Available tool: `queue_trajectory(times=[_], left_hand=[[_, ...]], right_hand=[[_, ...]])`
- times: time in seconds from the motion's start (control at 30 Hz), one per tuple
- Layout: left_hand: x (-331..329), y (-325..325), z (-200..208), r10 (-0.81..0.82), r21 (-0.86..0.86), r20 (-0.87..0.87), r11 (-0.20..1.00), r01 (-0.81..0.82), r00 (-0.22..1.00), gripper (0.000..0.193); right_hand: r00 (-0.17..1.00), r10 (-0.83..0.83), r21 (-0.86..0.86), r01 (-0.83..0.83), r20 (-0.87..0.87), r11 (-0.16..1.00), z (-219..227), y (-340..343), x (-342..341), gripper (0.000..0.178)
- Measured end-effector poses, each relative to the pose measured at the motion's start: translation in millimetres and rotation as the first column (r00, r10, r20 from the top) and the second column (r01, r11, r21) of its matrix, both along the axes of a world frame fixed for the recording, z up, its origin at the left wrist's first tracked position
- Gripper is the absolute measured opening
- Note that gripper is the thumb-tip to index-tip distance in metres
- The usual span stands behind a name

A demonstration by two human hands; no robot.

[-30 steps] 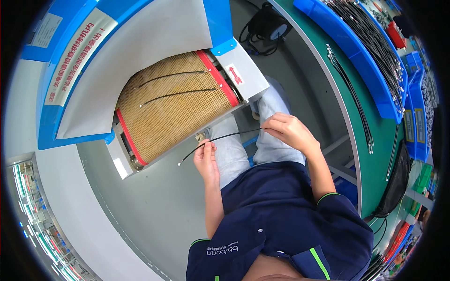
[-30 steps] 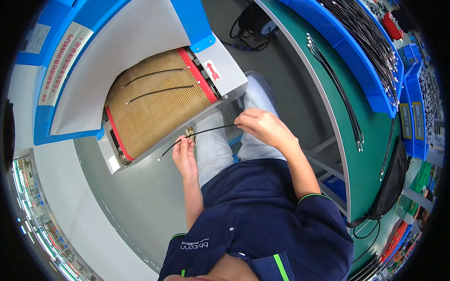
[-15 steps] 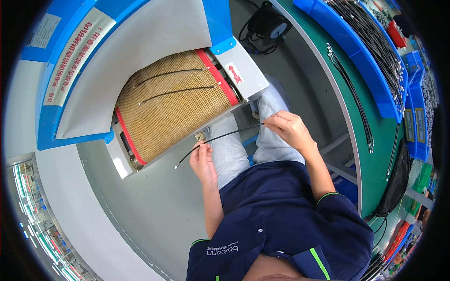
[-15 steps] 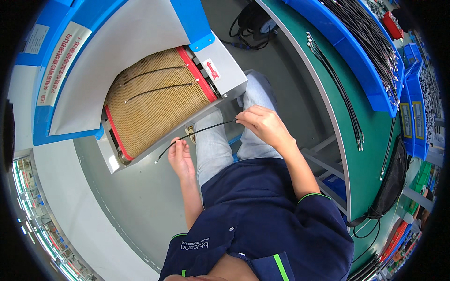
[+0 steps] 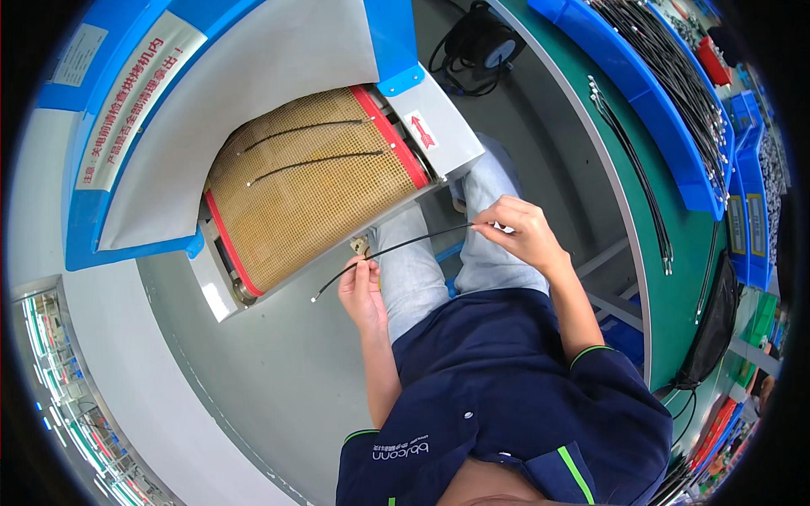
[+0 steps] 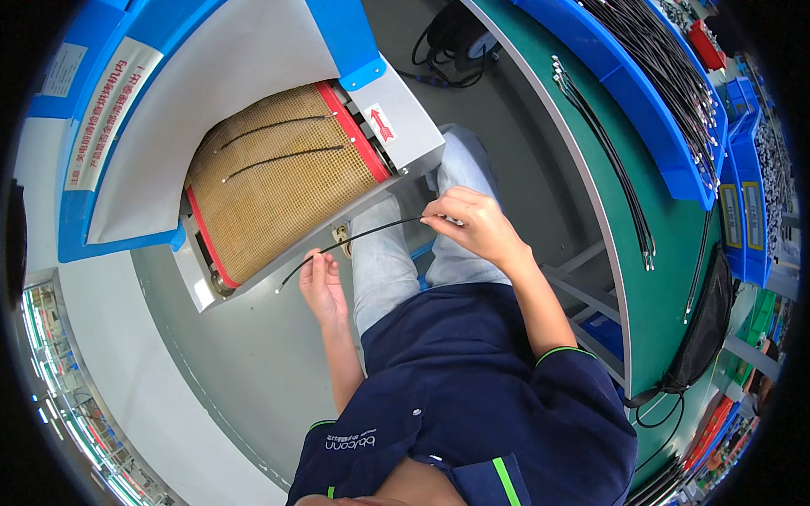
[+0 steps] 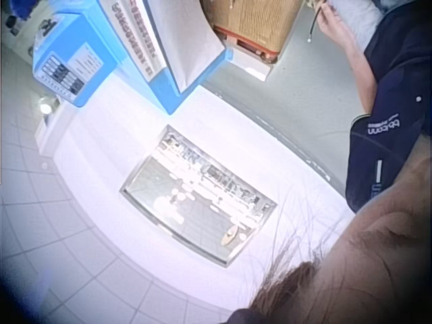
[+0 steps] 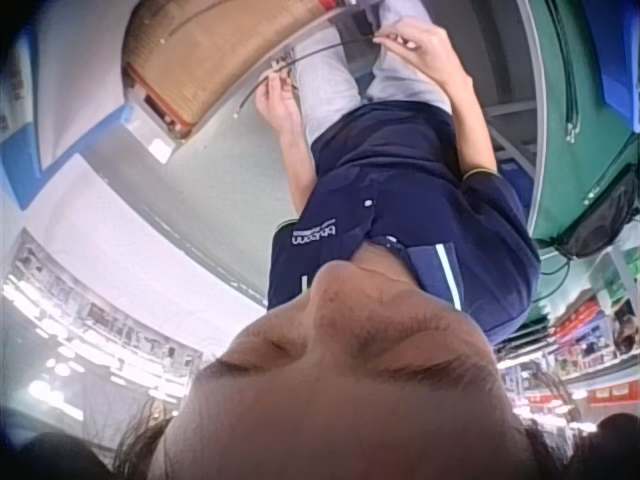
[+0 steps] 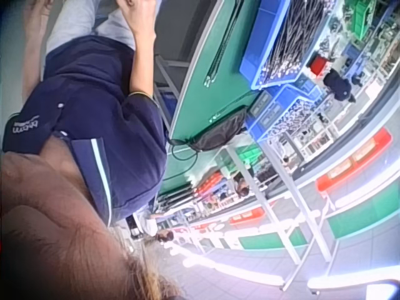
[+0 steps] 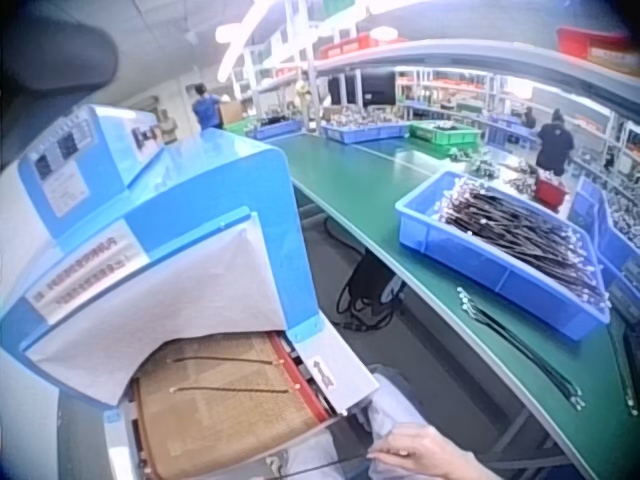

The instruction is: Manually assemble and check electrical components at a factory workstation.

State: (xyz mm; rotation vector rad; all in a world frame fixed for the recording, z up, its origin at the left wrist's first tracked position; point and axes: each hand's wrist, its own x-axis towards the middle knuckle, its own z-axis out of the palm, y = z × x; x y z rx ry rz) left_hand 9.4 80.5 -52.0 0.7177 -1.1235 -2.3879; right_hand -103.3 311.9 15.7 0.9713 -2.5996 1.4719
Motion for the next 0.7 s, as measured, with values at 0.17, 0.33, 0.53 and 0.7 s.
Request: queue_trajectory(times=[0.17,0.33,0.53,0.7], left_hand=[[0.6,-1.2,1.7,-0.018,-0.011,-0.016,1.000,0.018,1.000,0.011],[0.3,-0.9,1.8,-0.029,-0.021,-0.009,0.999,0.029,1.000,0.011],[1.4,-0.8,1.8,-0.024,-0.026,0.005,0.999,0.024,1.000,0.011],[2.3,-0.5,1.6,-0.041,-0.033,0.012,0.999,0.041,0.999,0.012]], right_hand=[[1.000,0.031,-0.007,-0.031,-0.006,1.000,2.3,0.0,-1.5,0.008],[0.999,0.020,-0.018,-0.021,-0.034,1.000,0.2,-0.8,-3.6,0.006],[0.999,0.012,-0.041,-0.014,-0.043,0.999,-2.0,-0.6,-2.1,0.007],[0.998,0.057,0.002,-0.057,0.025,0.998,-2.5,1.7,-2.1,0.008]])
